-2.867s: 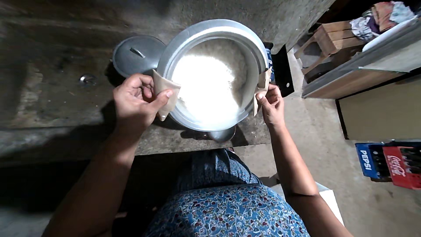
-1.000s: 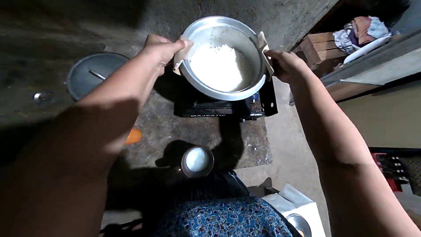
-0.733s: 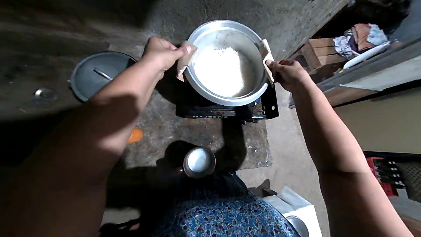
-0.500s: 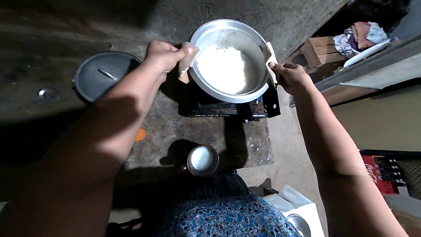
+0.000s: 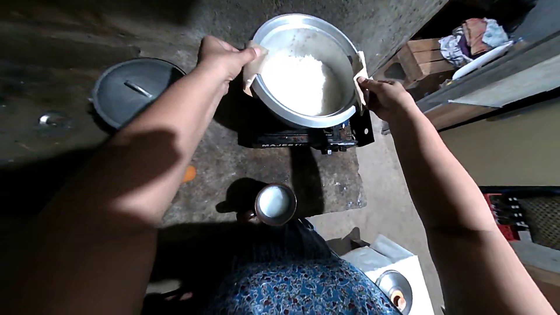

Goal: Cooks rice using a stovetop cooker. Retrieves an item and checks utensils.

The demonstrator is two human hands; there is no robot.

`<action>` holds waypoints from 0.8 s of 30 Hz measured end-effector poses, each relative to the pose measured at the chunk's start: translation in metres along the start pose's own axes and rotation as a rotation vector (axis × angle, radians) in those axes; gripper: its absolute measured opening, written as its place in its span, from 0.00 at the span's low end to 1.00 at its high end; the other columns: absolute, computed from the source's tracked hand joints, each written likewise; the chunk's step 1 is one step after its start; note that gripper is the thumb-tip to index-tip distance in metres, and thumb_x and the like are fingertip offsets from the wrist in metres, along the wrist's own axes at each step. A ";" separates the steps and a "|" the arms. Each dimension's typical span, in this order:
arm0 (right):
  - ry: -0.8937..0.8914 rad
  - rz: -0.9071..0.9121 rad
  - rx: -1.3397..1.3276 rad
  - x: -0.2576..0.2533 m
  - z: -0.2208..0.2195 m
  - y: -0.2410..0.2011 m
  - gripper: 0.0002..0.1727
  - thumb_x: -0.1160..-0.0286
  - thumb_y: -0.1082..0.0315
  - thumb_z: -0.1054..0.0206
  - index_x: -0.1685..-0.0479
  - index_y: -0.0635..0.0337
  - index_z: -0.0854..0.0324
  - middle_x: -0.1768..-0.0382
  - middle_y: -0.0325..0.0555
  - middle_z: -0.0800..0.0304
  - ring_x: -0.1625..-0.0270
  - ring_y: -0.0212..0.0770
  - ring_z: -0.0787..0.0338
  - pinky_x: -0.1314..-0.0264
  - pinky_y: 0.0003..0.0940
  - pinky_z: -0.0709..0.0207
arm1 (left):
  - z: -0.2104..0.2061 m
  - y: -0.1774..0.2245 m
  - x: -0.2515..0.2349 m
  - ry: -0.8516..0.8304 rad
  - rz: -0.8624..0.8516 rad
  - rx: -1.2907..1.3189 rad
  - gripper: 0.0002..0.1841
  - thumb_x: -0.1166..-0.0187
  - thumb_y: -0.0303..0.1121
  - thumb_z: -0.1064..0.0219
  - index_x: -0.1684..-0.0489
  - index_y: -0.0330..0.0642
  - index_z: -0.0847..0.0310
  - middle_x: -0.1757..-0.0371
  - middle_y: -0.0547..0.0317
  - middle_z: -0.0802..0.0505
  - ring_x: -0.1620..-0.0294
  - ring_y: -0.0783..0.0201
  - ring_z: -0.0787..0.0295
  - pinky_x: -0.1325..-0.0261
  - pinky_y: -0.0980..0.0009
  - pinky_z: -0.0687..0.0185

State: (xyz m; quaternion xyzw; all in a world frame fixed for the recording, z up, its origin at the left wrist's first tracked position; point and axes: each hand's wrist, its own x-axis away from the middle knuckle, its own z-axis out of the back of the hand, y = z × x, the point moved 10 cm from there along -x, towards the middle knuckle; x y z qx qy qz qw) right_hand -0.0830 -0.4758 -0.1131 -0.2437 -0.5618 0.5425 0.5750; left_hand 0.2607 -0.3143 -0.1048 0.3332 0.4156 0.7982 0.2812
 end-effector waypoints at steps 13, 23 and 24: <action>0.062 0.084 0.125 0.013 0.010 -0.004 0.16 0.22 0.58 0.26 0.52 0.63 0.19 0.71 0.35 0.16 0.73 0.27 0.16 0.62 0.25 0.16 | 0.024 -0.015 -0.009 0.040 -0.056 -0.038 0.32 0.28 0.55 0.24 0.38 0.34 0.16 0.36 0.43 0.12 0.37 0.56 0.16 0.30 0.50 0.25; 0.101 0.086 0.031 0.021 0.017 -0.001 0.12 0.24 0.63 0.25 0.55 0.62 0.18 0.71 0.36 0.15 0.73 0.29 0.15 0.62 0.26 0.14 | 0.096 0.010 0.089 0.224 -0.416 -0.062 0.26 0.31 0.58 0.23 0.50 0.46 0.17 0.61 0.69 0.13 0.65 0.80 0.17 0.56 0.75 0.17; 0.105 0.097 0.019 0.024 0.020 -0.001 0.12 0.25 0.63 0.24 0.56 0.61 0.18 0.71 0.36 0.15 0.73 0.29 0.15 0.62 0.26 0.15 | 0.103 0.006 0.101 0.225 -0.456 -0.025 0.24 0.31 0.58 0.22 0.52 0.48 0.18 0.63 0.73 0.14 0.66 0.82 0.17 0.58 0.77 0.17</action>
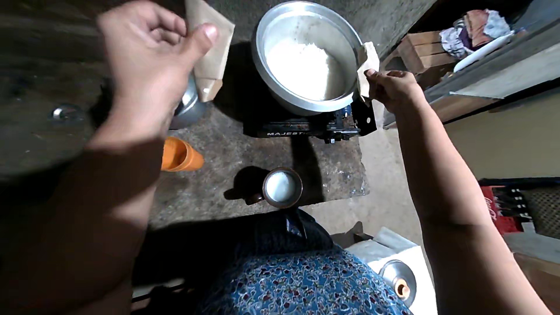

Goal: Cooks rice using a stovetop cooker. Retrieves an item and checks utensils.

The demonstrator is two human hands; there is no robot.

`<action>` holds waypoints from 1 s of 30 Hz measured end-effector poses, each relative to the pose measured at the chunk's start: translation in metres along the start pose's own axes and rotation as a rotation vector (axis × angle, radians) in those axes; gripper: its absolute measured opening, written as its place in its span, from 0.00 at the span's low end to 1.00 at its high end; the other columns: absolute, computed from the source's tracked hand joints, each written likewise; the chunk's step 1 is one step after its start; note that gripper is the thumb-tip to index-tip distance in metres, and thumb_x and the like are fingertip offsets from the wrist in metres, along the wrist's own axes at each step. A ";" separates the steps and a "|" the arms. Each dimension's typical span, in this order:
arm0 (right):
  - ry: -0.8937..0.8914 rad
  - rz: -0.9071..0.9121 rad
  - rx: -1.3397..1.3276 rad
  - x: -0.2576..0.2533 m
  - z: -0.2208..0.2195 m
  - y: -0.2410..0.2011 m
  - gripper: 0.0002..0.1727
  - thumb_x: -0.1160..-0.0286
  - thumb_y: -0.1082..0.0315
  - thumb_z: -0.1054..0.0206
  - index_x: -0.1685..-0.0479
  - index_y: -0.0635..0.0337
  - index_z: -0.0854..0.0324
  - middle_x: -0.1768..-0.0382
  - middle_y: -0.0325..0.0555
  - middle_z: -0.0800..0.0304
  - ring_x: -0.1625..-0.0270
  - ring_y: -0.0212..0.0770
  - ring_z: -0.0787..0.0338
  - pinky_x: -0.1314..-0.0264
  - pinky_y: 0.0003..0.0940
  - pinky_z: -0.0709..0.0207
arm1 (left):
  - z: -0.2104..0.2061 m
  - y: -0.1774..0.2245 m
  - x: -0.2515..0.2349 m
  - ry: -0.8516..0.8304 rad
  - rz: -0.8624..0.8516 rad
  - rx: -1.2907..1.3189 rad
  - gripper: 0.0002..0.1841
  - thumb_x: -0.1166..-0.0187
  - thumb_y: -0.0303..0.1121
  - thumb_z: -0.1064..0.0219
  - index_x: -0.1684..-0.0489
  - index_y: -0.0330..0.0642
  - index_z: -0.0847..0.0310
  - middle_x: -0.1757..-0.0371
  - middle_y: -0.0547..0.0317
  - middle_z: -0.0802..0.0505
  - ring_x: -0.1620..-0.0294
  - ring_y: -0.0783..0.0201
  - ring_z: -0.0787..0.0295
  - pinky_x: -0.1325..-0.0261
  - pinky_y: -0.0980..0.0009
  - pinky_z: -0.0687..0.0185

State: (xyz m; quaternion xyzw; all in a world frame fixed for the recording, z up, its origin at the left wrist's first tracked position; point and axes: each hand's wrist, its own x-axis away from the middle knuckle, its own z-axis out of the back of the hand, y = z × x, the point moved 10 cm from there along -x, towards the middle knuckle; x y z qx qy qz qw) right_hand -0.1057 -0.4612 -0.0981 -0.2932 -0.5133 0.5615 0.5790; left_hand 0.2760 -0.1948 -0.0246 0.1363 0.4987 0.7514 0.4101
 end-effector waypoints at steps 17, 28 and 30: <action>0.038 -0.020 0.019 0.157 0.045 0.145 0.11 0.25 0.74 0.28 0.52 0.70 0.23 0.67 0.42 0.12 0.67 0.29 0.11 0.58 0.30 0.12 | -0.018 0.044 0.163 -0.087 -0.193 0.267 0.20 0.32 0.49 0.20 0.56 0.46 0.19 0.64 0.84 0.16 0.65 0.93 0.26 0.60 0.91 0.29; 0.029 0.017 0.515 0.181 0.070 0.187 0.19 0.26 0.66 0.25 0.43 0.72 0.17 0.56 0.60 0.07 0.52 0.52 0.07 0.40 0.53 0.17 | -0.242 0.104 0.261 -0.443 -0.677 -0.248 0.18 0.26 0.47 0.25 0.65 0.38 0.11 0.69 0.49 0.10 0.63 0.49 0.10 0.56 0.53 0.17; 0.002 0.068 0.568 0.180 0.068 0.189 0.20 0.26 0.66 0.24 0.43 0.73 0.17 0.54 0.62 0.08 0.50 0.55 0.07 0.39 0.55 0.17 | -0.265 0.099 0.266 -0.457 -0.657 -0.308 0.17 0.27 0.45 0.24 0.64 0.37 0.11 0.68 0.48 0.10 0.62 0.48 0.09 0.55 0.52 0.17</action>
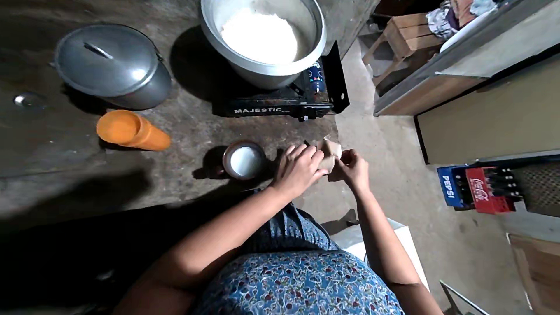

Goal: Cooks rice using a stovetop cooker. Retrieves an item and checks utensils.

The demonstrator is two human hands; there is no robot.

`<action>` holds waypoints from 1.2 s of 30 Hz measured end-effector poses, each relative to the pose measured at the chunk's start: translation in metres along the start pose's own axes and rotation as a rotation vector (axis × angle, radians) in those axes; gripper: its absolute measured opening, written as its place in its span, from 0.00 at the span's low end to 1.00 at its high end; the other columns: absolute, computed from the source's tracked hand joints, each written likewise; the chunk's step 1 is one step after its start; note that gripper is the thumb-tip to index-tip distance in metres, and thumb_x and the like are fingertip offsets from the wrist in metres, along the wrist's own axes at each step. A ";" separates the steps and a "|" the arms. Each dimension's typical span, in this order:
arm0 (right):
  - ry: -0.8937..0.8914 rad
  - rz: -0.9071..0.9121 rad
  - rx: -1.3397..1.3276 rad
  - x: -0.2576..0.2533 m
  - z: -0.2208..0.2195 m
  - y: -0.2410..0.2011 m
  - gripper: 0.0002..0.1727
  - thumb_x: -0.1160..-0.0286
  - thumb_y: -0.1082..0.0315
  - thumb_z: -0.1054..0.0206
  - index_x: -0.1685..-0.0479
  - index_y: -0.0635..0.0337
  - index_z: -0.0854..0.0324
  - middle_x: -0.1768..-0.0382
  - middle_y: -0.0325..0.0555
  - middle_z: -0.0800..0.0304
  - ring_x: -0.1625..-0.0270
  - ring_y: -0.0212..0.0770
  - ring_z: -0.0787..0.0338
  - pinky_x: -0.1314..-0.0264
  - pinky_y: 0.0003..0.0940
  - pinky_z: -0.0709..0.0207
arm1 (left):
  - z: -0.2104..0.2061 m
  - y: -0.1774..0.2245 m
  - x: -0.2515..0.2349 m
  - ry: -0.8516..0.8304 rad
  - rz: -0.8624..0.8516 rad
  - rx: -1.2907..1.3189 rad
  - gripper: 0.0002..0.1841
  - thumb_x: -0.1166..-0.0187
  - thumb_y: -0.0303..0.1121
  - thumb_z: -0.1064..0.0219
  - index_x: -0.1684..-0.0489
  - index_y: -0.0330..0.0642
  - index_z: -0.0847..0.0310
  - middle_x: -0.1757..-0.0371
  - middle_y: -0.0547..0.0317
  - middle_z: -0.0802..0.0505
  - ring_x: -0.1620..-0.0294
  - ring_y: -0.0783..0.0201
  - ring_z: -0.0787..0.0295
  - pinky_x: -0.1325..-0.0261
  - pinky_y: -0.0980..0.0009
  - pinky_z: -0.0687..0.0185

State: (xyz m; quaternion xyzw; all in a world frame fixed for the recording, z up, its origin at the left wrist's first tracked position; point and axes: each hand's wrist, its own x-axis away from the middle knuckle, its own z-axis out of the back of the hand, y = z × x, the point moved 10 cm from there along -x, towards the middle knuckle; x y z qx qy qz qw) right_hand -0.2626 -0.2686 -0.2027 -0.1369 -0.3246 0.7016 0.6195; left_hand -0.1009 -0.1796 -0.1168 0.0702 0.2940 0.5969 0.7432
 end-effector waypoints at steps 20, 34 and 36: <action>-0.058 0.392 0.557 -0.104 -0.035 -0.070 0.17 0.12 0.62 0.41 0.43 0.66 0.12 0.50 0.61 0.06 0.47 0.60 0.06 0.39 0.60 0.17 | -0.077 -0.049 0.042 0.284 0.400 0.005 0.26 0.19 0.28 0.32 0.20 0.37 0.26 0.28 0.38 0.15 0.38 0.43 0.10 0.36 0.53 0.15; -0.017 0.184 1.393 -0.108 -0.082 -0.108 0.23 0.12 0.59 0.42 0.30 0.66 0.19 0.32 0.70 0.17 0.27 0.66 0.17 0.26 0.63 0.27 | -0.130 -0.049 0.241 0.192 0.496 0.424 0.16 0.23 0.22 0.33 0.39 0.41 0.12 0.51 0.47 0.08 0.50 0.46 0.08 0.47 0.48 0.14; -0.023 0.260 1.343 -0.101 -0.088 -0.112 0.22 0.12 0.61 0.43 0.29 0.68 0.19 0.31 0.72 0.18 0.26 0.67 0.19 0.24 0.62 0.29 | -0.139 -0.056 0.263 0.260 0.564 0.411 0.13 0.22 0.25 0.34 0.42 0.42 0.12 0.53 0.48 0.08 0.52 0.46 0.08 0.50 0.49 0.13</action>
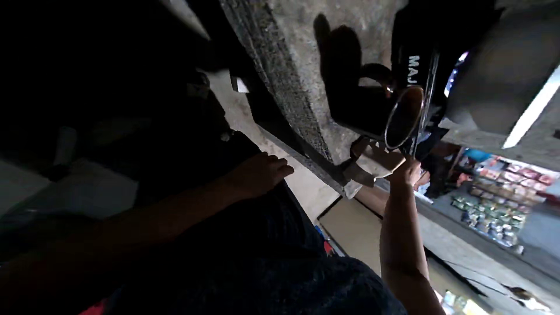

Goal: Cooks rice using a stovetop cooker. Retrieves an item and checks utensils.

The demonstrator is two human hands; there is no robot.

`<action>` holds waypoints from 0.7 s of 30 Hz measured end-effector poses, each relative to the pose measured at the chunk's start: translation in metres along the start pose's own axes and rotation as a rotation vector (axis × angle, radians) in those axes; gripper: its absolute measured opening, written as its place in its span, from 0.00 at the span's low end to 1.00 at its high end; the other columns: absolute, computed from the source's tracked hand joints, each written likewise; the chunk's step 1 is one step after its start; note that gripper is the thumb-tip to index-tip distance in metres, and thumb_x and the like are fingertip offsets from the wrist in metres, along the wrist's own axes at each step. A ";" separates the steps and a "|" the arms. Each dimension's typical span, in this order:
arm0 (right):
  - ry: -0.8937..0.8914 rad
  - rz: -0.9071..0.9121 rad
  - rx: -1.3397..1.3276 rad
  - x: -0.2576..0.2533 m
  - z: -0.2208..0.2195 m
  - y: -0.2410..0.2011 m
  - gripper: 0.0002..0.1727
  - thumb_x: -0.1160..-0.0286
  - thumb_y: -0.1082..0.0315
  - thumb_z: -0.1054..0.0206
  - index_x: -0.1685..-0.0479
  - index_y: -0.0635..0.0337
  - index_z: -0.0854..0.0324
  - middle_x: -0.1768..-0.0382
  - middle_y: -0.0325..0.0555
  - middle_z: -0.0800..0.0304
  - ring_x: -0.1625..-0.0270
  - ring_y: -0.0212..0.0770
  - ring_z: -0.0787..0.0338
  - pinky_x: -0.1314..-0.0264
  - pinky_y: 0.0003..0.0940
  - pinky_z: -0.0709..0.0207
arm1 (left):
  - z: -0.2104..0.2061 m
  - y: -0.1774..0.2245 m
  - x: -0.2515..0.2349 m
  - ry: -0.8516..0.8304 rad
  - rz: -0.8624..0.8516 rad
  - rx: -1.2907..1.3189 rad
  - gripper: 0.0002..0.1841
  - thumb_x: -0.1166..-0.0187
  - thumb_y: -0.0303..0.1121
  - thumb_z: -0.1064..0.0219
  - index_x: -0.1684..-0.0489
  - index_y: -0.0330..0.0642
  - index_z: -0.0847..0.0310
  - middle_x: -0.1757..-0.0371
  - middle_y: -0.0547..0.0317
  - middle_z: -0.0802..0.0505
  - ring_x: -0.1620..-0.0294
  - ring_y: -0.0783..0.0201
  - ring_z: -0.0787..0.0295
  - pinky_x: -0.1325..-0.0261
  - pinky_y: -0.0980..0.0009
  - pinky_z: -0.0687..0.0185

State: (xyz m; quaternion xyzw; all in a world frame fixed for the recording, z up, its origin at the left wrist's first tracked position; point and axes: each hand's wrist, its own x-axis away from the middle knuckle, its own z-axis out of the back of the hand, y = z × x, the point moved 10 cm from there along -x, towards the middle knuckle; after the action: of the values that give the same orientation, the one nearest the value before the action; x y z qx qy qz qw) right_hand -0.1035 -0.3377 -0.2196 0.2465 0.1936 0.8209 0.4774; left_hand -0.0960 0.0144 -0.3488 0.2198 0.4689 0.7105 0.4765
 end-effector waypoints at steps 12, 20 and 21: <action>0.120 0.059 -0.169 -0.002 0.000 -0.005 0.18 0.13 0.69 0.43 0.37 0.74 0.17 0.36 0.73 0.15 0.28 0.65 0.17 0.24 0.58 0.28 | -0.026 -0.039 0.048 0.063 0.189 0.053 0.17 0.17 0.32 0.37 0.33 0.48 0.15 0.38 0.53 0.09 0.40 0.50 0.10 0.36 0.49 0.15; 0.149 0.039 -0.205 -0.007 -0.007 -0.001 0.18 0.14 0.68 0.40 0.38 0.74 0.17 0.37 0.72 0.14 0.30 0.63 0.15 0.26 0.57 0.26 | -0.049 -0.048 0.054 -0.075 0.252 0.075 0.12 0.16 0.33 0.36 0.39 0.46 0.14 0.46 0.50 0.09 0.42 0.48 0.11 0.36 0.47 0.16; 0.147 0.030 -0.231 -0.007 -0.008 0.000 0.18 0.14 0.68 0.41 0.38 0.74 0.17 0.37 0.71 0.14 0.30 0.62 0.15 0.26 0.56 0.26 | -0.050 -0.048 0.055 -0.081 0.253 0.065 0.12 0.16 0.34 0.36 0.39 0.47 0.14 0.46 0.51 0.09 0.43 0.48 0.10 0.38 0.48 0.15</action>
State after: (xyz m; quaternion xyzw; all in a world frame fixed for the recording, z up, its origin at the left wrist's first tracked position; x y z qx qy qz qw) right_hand -0.1049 -0.3440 -0.2274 0.1319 0.1284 0.8606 0.4749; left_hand -0.1359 0.0451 -0.4219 0.3209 0.4407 0.7398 0.3942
